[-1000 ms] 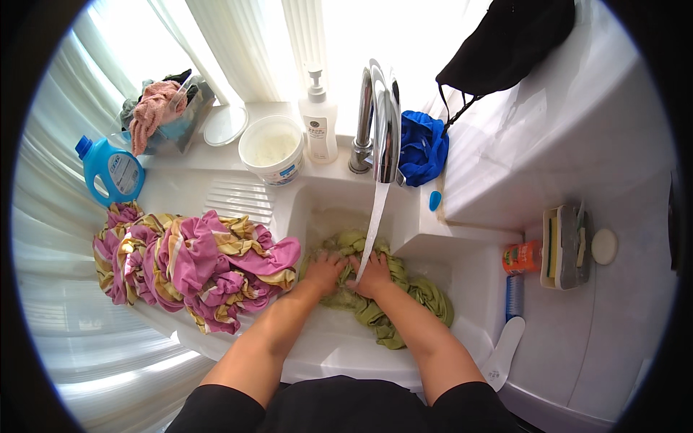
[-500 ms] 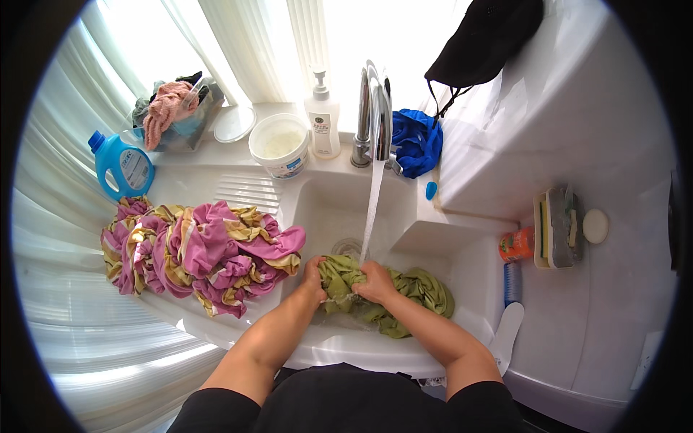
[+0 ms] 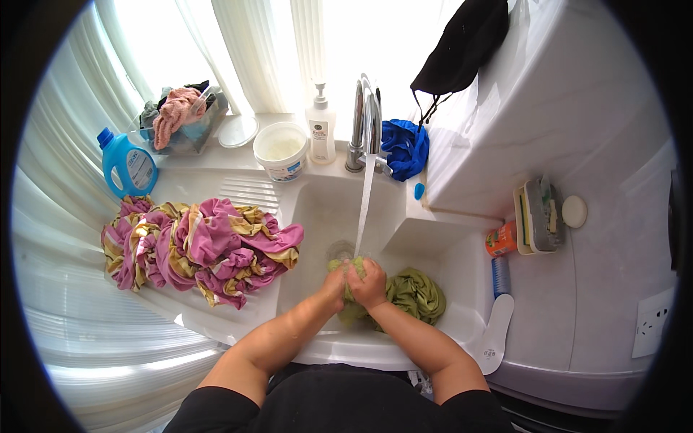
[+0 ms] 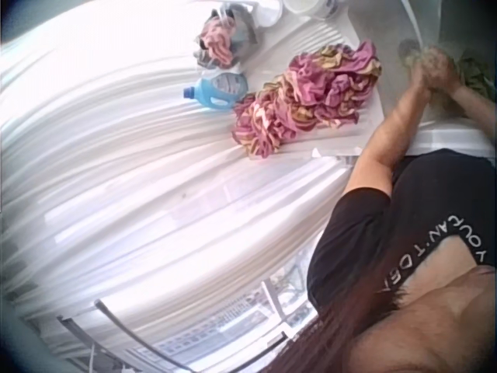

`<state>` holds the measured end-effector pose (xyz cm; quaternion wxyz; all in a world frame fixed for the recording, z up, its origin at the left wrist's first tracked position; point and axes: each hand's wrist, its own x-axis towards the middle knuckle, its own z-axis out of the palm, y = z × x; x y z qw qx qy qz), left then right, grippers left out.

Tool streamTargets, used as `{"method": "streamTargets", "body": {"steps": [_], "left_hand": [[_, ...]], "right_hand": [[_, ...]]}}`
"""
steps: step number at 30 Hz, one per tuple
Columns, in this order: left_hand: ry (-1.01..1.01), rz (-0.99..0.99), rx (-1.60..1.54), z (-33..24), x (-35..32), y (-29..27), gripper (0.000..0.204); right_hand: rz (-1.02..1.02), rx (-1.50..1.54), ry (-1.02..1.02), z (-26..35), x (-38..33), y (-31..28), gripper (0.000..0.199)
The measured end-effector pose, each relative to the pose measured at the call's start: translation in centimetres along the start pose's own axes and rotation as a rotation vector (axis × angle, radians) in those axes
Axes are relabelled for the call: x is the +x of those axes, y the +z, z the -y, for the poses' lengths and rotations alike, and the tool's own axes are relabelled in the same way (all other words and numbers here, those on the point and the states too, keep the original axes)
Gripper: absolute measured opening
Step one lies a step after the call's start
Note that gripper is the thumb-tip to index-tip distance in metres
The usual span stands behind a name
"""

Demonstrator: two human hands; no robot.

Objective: The person hand-washes a piece of cloth in a sink, scrubs it against a ribbed washing board, rinses it under running water, and luego puts it inside a washing machine.

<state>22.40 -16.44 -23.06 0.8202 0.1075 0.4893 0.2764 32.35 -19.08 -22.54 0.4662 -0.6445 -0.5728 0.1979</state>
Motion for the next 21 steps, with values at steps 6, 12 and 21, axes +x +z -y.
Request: {"method": "streamTargets", "body": {"steps": [6, 12, 21], "left_hand": [[0.315, -0.088, 0.947, -0.9, 2.3, -2.9, 0.059], [0.731, -0.376, 1.427, -5.6, 0.0, -2.0, 0.096], [0.297, -0.515, 1.395, -3.0, 6.3, -4.7, 0.102]], "right_hand": [[0.404, 0.156, 0.348, -1.6, 2.5, -1.9, 0.024], [-0.012, -0.181, 0.024, 1.4, 12.0, -5.9, 0.06], [0.015, 0.695, 0.194, 2.1, 16.4, -2.0, 0.057]]}}
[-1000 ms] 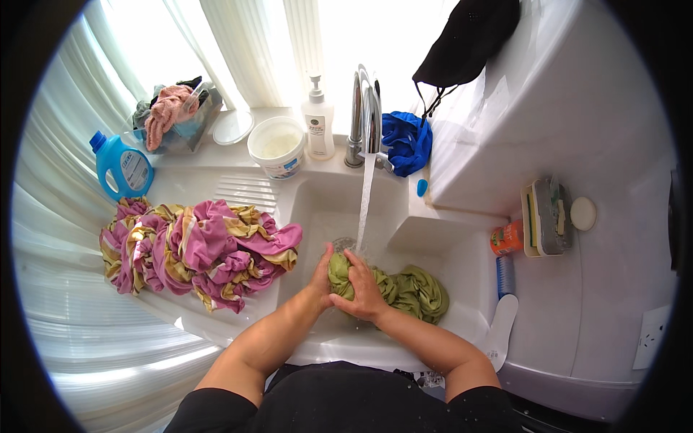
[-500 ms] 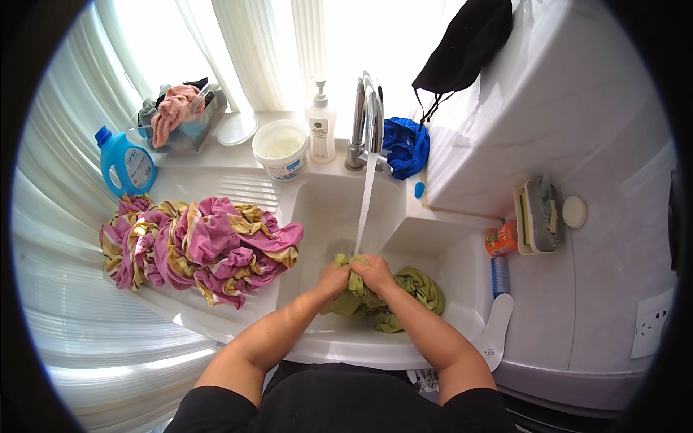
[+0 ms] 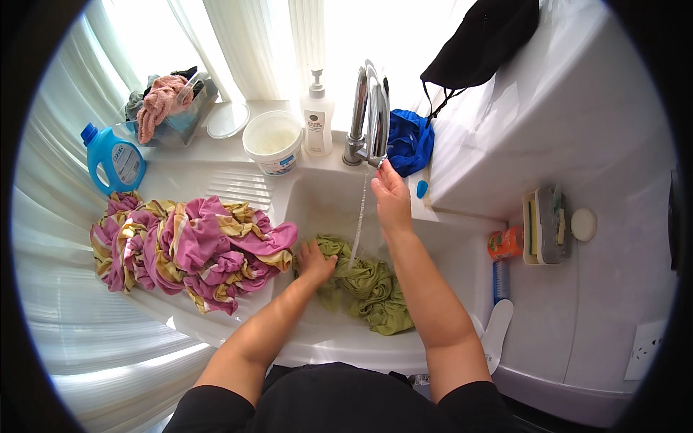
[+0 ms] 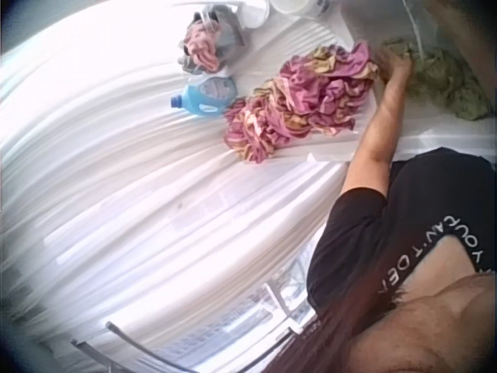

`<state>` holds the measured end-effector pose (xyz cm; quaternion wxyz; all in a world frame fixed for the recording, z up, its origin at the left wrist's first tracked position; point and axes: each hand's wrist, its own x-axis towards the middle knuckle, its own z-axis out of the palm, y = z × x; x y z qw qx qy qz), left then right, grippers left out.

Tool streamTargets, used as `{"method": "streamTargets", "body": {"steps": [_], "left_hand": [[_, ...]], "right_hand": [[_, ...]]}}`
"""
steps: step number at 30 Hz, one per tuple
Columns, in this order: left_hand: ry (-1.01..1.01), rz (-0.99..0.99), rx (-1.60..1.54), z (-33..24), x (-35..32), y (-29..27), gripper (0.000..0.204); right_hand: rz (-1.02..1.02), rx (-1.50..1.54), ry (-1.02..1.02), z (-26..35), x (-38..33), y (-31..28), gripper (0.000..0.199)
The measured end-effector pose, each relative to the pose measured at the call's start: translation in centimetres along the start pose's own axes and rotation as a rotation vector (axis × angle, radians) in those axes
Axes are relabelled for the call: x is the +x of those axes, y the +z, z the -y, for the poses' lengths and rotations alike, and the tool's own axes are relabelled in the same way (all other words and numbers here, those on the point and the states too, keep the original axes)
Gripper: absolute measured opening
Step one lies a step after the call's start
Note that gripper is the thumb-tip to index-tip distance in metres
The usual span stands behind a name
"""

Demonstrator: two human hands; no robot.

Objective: The person hand-washes a piece of cloth in a sink, scrubs it against a ribbed washing board, rinses it under running water, and luego puts it inside a washing machine.

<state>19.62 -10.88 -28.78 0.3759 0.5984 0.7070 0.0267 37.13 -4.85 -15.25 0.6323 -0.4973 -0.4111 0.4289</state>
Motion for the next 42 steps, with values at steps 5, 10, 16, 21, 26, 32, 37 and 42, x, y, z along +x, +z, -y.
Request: {"method": "streamTargets", "body": {"steps": [5, 10, 16, 21, 26, 32, 37, 42], "left_hand": [[0.135, 0.209, 0.543, -2.7, -3.6, -2.3, 0.124], [0.366, 0.205, 0.73, 0.1, -1.5, -0.1, 0.125], [0.41, 0.138, 0.11, 2.9, 5.4, 0.8, 0.077], [-0.09, 0.376, -1.562, 0.8, 4.2, -0.6, 0.056], [-0.059, 0.707, -1.814, -4.7, -3.3, -5.0, 0.08], [-0.086, 0.704, -1.714, -6.3, -6.1, -4.6, 0.058], [-0.185, 0.467, -1.695, -6.0, -6.5, -2.5, 0.033], [-0.126, 0.381, -1.527, -5.1, -7.7, -2.3, 0.034]], "right_hand": [[0.442, -1.079, -0.156, -7.3, -10.1, -2.2, 0.081], [0.883, -1.568, -0.006, -11.5, -12.4, -2.0, 0.106], [0.737, -1.379, 0.084, -14.5, -8.9, -2.7, 0.084], [0.179, -0.25, 0.654, -15.2, -7.4, -3.0, 0.05], [0.17, -0.622, -0.21, -7.2, -10.0, -1.1, 0.038], [0.145, -0.72, -0.409, -3.6, -12.5, 0.6, 0.054], [-0.037, -0.564, -0.491, -1.7, -12.8, 1.1, 0.024], [-0.024, -0.569, -0.502, -2.2, -13.2, 0.7, 0.017]]}}
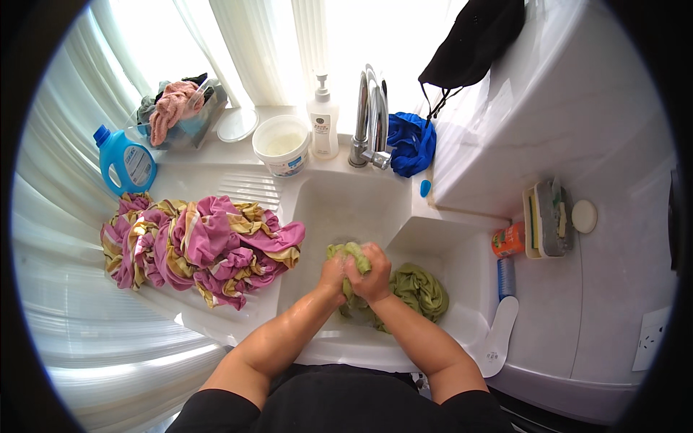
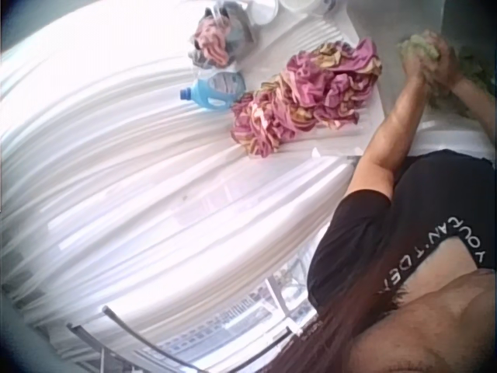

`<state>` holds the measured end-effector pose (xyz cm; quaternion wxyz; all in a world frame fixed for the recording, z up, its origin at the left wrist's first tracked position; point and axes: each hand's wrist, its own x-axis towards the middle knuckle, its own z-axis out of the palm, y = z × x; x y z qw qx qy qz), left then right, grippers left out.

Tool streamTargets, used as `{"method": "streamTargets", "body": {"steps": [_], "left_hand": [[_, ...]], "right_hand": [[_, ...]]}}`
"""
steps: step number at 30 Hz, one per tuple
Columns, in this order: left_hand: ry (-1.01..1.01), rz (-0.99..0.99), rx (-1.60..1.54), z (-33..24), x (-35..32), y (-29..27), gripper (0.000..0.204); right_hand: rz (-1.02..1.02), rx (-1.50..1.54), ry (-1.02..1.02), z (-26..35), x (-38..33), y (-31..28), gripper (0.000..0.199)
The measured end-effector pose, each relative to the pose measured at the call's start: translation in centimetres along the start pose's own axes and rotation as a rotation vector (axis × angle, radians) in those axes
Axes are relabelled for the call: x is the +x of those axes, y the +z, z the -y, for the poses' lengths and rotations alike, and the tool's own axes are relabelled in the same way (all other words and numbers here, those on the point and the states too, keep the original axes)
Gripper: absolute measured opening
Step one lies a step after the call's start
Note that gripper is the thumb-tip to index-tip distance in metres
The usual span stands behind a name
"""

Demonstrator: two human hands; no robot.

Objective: The person hand-washes a piece of cloth in a sink, scrubs it against a ribbed washing board, rinses it under running water, and luego puts it inside a washing machine.

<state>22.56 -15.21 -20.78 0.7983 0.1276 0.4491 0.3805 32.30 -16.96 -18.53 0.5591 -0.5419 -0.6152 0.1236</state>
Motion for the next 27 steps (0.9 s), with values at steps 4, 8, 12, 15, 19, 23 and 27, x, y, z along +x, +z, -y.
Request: {"method": "streamTargets", "body": {"steps": [4, 8, 12, 15, 19, 23, 27], "left_hand": [[0.081, -0.065, 0.123, 0.4, 1.7, -1.5, 0.035], [0.437, -0.222, 1.427, -4.2, 3.9, -2.1, 0.054], [0.578, -0.303, 1.889, -3.4, 4.9, -2.4, 0.073], [0.502, -0.281, 2.134, 0.5, 8.9, -6.0, 0.077], [0.398, -0.233, 2.107, 0.8, 10.9, -7.1, 0.066], [0.179, -0.098, 2.024, -1.0, 12.9, -6.2, 0.074], [0.068, -0.113, 1.798, -4.6, 13.0, -2.9, 0.074]], "right_hand": [[0.223, 0.071, 0.289, -2.0, 0.1, 0.1, 0.016], [0.471, -0.043, 0.388, -8.9, 1.9, -0.6, 0.031], [0.747, -0.756, 0.075, -8.6, 0.8, 0.7, 0.074], [0.913, -0.837, 0.049, -11.3, -1.0, 3.2, 0.072], [1.063, -0.851, 0.147, -13.3, -1.0, 4.6, 0.073], [1.057, -0.913, 0.146, -14.4, 0.0, 5.4, 0.071], [0.861, -0.661, 0.255, -15.7, 1.1, 5.1, 0.066]]}}
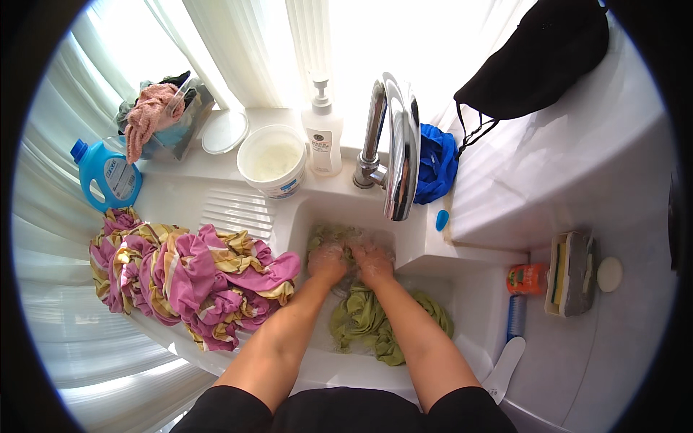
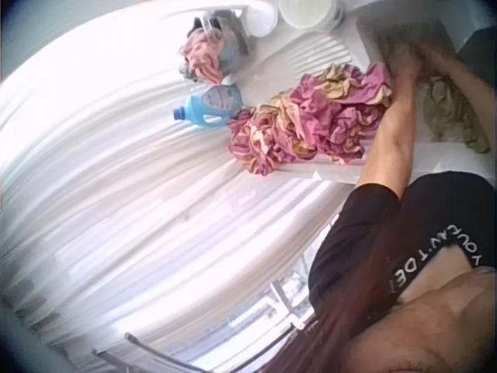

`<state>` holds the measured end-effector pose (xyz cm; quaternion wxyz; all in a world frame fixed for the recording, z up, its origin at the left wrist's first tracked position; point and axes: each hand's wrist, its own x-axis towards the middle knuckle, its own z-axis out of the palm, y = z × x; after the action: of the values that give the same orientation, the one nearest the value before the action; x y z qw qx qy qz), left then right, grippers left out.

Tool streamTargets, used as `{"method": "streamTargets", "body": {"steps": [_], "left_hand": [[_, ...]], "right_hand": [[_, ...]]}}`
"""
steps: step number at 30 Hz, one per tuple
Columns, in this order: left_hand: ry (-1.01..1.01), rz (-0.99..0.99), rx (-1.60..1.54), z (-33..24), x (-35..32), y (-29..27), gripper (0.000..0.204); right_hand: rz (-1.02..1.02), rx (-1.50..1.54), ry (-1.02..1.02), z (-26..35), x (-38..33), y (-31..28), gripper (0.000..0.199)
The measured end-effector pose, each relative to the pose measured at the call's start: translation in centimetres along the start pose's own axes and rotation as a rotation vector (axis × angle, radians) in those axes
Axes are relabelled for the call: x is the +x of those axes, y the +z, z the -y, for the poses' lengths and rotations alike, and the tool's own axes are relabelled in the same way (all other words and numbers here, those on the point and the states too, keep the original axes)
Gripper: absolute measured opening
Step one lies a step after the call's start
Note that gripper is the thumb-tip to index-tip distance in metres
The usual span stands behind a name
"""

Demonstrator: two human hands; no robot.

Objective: The person hand-washes a piece of cloth in a sink, scrubs it against a ribbed washing board, rinses it under running water, and luego puts it inside a washing machine.

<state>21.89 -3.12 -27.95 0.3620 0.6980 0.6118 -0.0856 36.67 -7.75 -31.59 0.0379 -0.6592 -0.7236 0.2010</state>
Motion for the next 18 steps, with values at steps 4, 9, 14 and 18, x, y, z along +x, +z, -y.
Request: {"method": "streamTargets", "body": {"steps": [4, 9, 14, 18], "left_hand": [[-0.172, -0.775, -0.626, -0.4, -2.7, 5.7, 0.066], [-0.331, 0.254, -2.045, 0.8, -5.9, 1.6, 0.061], [-0.045, 0.38, -1.976, 1.5, -8.7, 2.0, 0.045], [0.086, 0.401, -2.069, -1.7, -13.7, -0.2, 0.042]], "right_hand": [[-0.21, 0.576, 0.362, 2.3, -1.3, -0.4, 0.055], [0.101, 1.004, -0.115, 5.6, -7.6, -8.3, 0.052], [0.101, 1.586, 0.018, 4.2, -10.9, -10.4, 0.054], [-0.376, 1.396, 0.165, 5.8, -12.0, -9.6, 0.064]]}}
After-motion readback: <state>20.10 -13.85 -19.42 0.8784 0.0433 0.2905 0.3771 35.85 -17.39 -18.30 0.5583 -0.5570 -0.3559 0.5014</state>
